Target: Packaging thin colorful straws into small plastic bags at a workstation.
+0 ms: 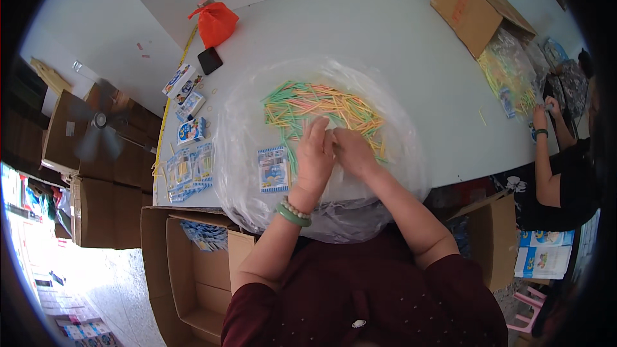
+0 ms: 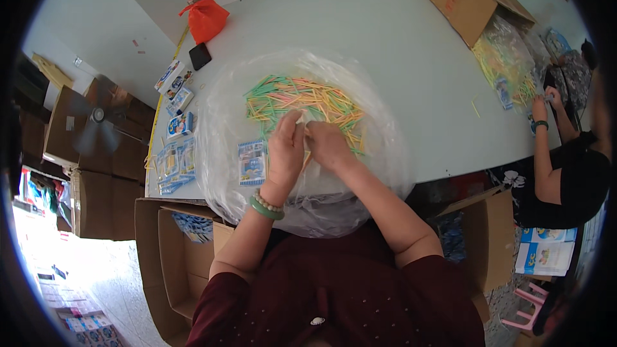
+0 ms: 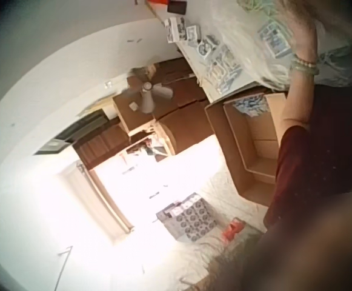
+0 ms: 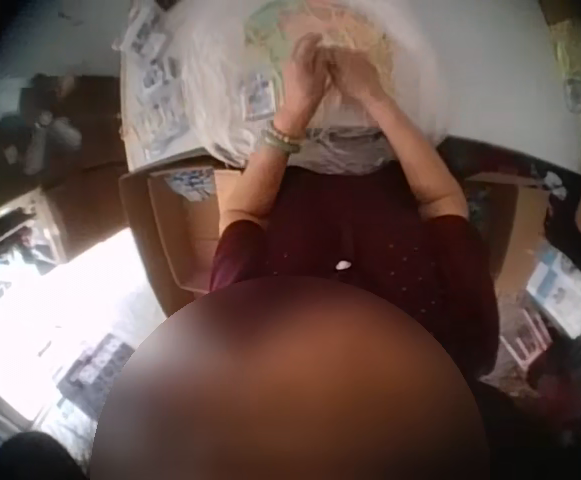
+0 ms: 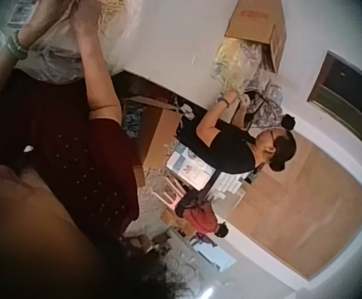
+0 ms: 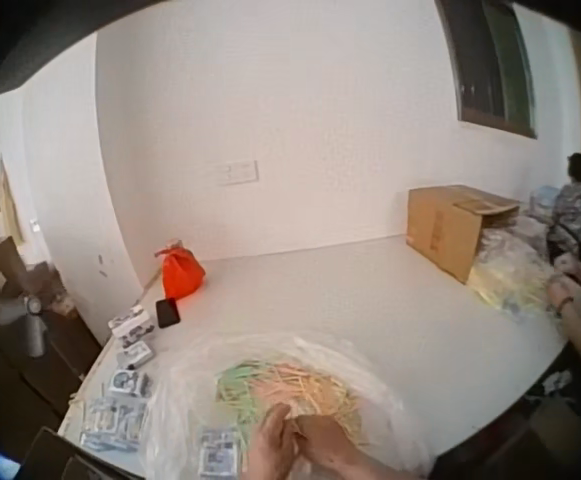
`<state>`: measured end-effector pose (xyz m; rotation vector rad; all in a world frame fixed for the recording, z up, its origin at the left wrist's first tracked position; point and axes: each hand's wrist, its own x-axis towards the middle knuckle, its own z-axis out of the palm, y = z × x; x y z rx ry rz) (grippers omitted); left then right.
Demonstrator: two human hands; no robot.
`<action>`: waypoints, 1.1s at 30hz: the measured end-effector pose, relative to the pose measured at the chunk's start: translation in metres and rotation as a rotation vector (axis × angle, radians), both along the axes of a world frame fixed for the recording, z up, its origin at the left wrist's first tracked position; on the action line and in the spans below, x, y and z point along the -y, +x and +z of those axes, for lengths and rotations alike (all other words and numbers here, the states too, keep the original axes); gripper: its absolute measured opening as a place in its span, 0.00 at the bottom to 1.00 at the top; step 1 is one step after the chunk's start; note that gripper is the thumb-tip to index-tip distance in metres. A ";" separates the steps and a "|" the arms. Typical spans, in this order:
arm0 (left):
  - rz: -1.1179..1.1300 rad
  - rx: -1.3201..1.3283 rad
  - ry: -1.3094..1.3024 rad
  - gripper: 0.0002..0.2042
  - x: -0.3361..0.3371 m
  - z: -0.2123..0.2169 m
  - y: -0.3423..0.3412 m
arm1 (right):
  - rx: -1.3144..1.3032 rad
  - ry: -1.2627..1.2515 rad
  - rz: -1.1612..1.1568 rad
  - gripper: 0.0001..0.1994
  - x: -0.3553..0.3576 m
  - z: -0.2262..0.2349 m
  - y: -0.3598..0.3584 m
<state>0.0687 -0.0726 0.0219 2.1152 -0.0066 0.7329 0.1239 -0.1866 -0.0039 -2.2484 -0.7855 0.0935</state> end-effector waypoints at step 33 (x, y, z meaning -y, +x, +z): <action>0.150 -0.073 0.028 0.16 0.000 0.006 -0.041 | -0.121 0.494 -0.039 0.10 0.009 -0.010 -0.020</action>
